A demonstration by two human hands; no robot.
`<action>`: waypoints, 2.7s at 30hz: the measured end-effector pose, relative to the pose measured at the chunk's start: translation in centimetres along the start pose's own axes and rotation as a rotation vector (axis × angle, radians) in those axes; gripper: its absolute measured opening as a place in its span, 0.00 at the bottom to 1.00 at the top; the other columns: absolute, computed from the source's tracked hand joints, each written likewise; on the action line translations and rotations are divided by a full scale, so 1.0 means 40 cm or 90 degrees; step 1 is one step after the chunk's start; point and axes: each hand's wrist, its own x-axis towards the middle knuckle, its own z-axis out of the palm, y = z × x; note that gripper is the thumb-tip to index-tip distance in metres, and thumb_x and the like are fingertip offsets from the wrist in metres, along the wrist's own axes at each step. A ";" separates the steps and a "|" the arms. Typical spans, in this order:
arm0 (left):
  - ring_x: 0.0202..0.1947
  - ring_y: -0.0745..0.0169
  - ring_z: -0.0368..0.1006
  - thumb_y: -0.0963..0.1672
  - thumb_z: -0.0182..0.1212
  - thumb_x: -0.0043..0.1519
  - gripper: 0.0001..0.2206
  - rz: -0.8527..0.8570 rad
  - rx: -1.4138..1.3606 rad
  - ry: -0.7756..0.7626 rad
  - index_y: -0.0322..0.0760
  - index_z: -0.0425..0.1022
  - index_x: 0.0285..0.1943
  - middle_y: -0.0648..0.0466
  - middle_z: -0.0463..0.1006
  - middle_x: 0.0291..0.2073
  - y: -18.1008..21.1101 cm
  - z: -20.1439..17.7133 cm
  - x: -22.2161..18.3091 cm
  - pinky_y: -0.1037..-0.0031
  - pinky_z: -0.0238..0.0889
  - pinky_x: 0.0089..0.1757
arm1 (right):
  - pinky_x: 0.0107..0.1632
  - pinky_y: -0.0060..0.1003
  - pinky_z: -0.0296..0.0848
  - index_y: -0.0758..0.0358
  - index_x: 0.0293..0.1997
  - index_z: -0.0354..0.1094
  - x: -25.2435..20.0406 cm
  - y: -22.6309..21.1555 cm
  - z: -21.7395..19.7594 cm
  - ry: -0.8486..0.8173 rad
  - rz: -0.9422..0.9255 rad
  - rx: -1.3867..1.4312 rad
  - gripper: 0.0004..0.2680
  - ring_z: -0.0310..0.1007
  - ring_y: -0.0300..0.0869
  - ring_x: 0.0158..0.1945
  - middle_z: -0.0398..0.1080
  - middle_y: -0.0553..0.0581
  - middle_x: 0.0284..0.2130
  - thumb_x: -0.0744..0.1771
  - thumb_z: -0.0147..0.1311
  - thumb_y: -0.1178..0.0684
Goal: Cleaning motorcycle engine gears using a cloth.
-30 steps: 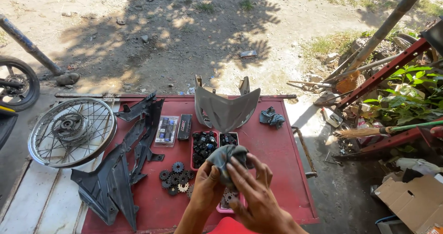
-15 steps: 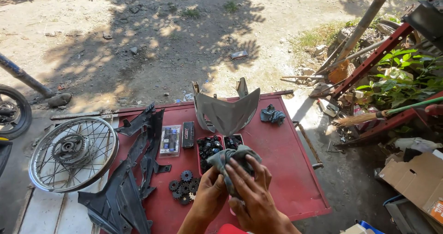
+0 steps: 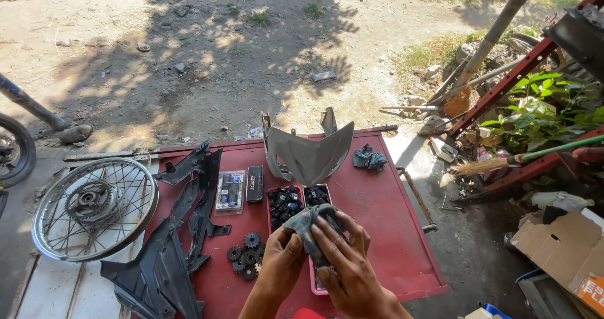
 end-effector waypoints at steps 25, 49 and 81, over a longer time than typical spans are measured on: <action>0.54 0.48 0.75 0.51 0.44 0.72 0.22 -0.034 -0.197 0.066 0.31 0.67 0.67 0.42 0.76 0.58 -0.100 0.047 -0.009 0.50 0.73 0.50 | 0.28 0.45 0.83 0.66 0.58 0.67 -0.065 0.181 -0.087 0.220 0.580 0.951 0.16 0.77 0.49 0.31 0.76 0.70 0.41 0.73 0.40 0.44; 0.63 0.48 0.66 0.55 0.46 0.70 0.34 -0.011 -0.266 -0.020 0.26 0.51 0.77 0.40 0.69 0.64 -0.012 0.066 -0.024 0.59 0.58 0.63 | 0.74 0.58 0.41 0.70 0.70 0.60 -0.050 0.007 0.036 -0.101 -0.100 -0.061 0.25 0.44 0.59 0.78 0.57 0.67 0.71 0.72 0.31 0.39; 0.68 0.47 0.62 0.54 0.43 0.68 0.31 -0.146 -0.261 0.031 0.33 0.56 0.77 0.42 0.68 0.67 -0.096 0.047 0.014 0.56 0.48 0.68 | 0.76 0.55 0.33 0.74 0.73 0.51 -0.102 0.049 0.034 -0.097 0.000 -0.031 0.28 0.42 0.58 0.79 0.50 0.71 0.74 0.72 0.28 0.36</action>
